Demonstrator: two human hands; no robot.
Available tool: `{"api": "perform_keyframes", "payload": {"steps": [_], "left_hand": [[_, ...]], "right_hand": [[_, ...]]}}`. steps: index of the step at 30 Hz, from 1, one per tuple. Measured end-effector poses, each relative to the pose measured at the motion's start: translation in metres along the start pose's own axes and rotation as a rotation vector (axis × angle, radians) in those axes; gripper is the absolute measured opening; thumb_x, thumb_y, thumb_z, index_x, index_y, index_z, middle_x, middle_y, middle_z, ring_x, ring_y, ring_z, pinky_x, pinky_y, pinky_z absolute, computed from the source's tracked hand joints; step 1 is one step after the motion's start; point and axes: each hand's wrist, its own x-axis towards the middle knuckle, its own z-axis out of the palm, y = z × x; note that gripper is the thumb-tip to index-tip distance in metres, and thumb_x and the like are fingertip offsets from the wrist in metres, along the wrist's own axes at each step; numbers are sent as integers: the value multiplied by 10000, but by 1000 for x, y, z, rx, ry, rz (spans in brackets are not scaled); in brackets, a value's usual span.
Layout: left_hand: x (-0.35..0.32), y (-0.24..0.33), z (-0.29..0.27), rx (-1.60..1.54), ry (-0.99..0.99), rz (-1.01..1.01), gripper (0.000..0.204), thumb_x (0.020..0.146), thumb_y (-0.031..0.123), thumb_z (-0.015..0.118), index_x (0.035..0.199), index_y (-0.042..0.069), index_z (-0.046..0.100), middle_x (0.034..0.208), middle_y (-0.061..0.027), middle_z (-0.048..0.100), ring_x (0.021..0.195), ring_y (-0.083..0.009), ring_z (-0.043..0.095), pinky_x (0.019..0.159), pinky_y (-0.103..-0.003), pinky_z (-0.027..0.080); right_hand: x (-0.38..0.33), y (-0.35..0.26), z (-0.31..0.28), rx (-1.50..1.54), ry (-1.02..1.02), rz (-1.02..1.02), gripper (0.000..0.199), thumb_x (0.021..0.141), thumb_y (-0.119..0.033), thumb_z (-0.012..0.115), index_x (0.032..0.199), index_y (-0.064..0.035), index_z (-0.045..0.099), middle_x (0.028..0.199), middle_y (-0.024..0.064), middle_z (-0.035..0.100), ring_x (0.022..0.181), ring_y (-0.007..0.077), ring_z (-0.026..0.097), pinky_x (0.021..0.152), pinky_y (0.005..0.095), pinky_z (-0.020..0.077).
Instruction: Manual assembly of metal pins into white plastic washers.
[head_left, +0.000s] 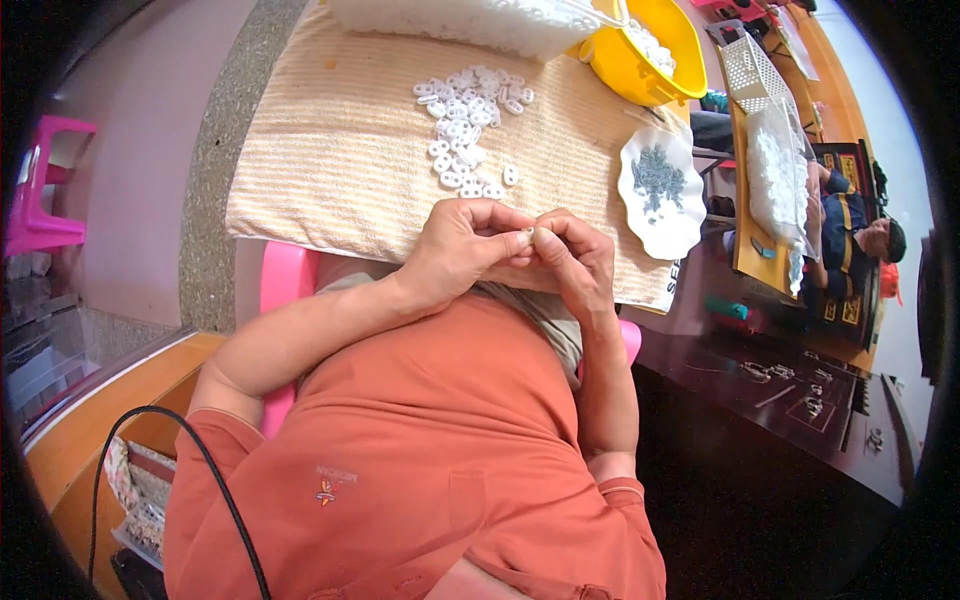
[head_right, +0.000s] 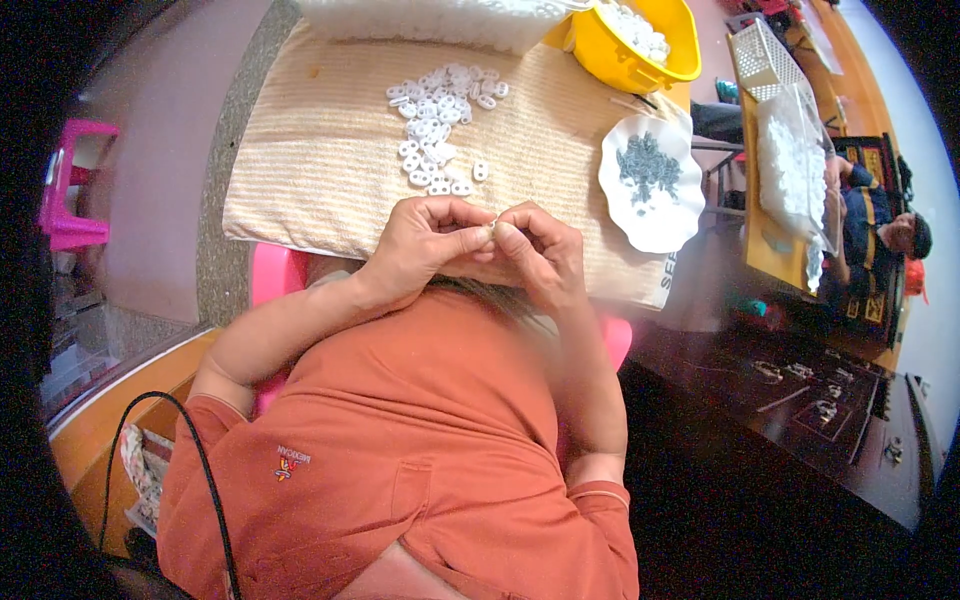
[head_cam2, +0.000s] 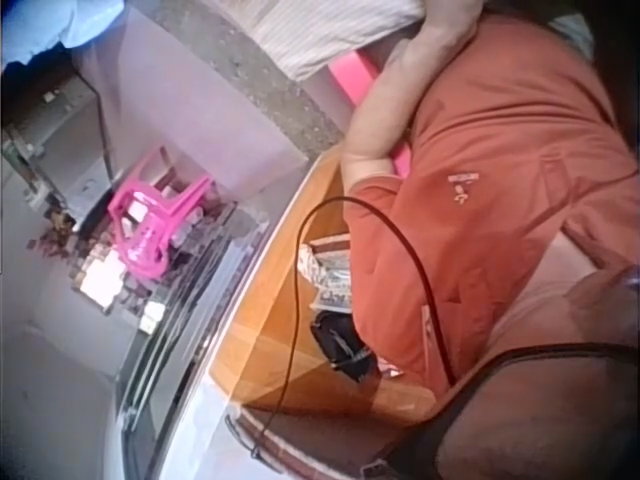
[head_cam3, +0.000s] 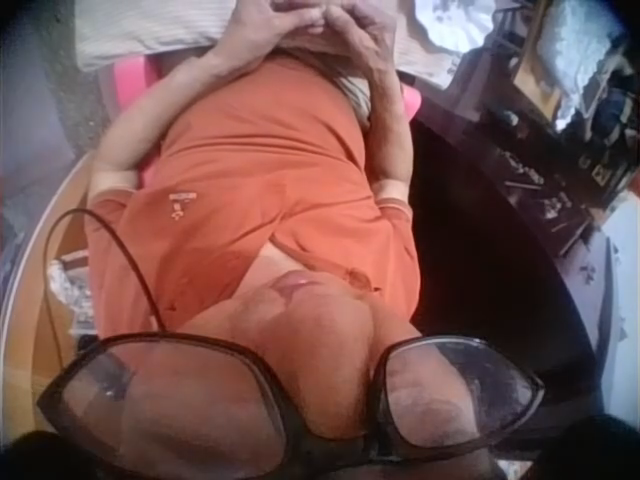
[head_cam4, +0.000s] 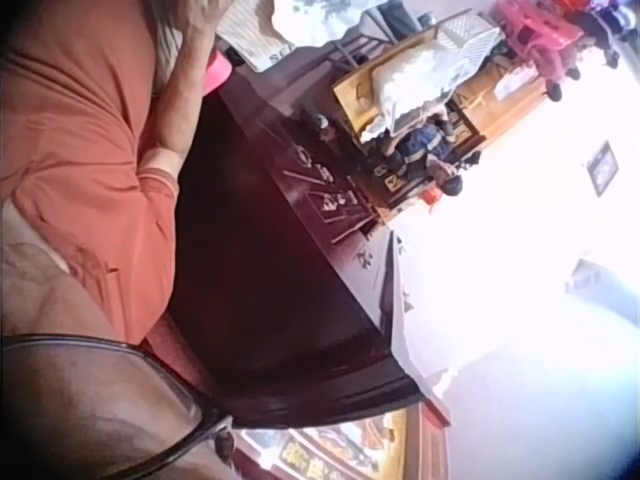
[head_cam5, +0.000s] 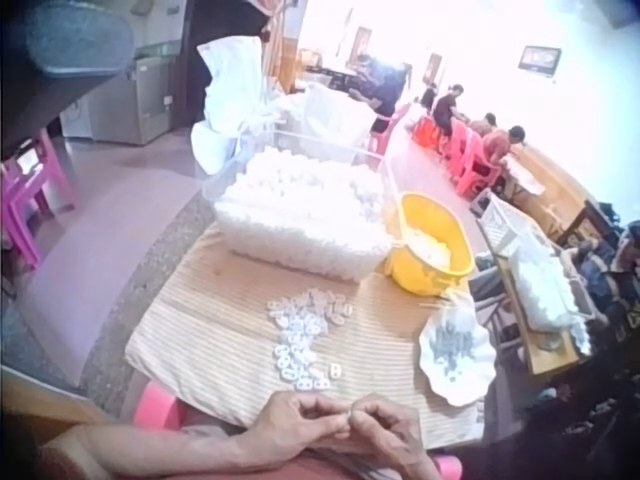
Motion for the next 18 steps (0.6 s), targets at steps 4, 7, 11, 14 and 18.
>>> {"api": "perform_keyframes", "payload": {"steps": [4, 7, 11, 14, 18], "left_hand": [[-1, 2, 1, -6, -2, -19, 166, 885, -1, 608, 1041, -52, 636, 929, -83, 666, 804, -106, 648, 735, -217, 556], [-1, 1, 1, 0, 1, -23, 165, 886, -2, 609, 1041, -49, 636, 930, -83, 665, 803, -107, 648, 737, -219, 556], [0, -3, -1, 1, -13, -5, 164, 884, 0, 614, 1040, -46, 636, 931, -82, 665, 803, -108, 649, 739, -221, 558], [0, -3, -1, 4, -23, -8, 167, 883, 1, 617, 1042, -47, 634, 927, -82, 666, 802, -109, 651, 737, -220, 559], [1, 0, 0, -22, -2, -21, 177, 881, 13, 626, 1048, -45, 634, 917, -79, 668, 799, -112, 653, 734, -225, 561]], "right_hand": [[1, -2, -2, -95, -14, -43, 130, 936, -90, 578, 865, 13, 613, 813, 5, 611, 743, 56, 547, 661, 202, 443], [0, -3, -2, -120, -22, -51, 140, 941, -93, 569, 862, 15, 611, 814, 12, 611, 744, 63, 549, 668, 208, 447], [0, -7, -2, -131, -55, -53, 154, 945, -98, 563, 857, 20, 609, 819, 26, 614, 738, 71, 552, 669, 212, 451], [1, -7, -2, -126, -47, -69, 157, 947, -97, 559, 856, 20, 610, 823, 28, 617, 733, 73, 557, 667, 216, 455], [1, -9, -4, -43, -55, 6, 165, 950, -105, 560, 864, 23, 618, 831, 28, 618, 734, 74, 559, 665, 216, 454]]}}
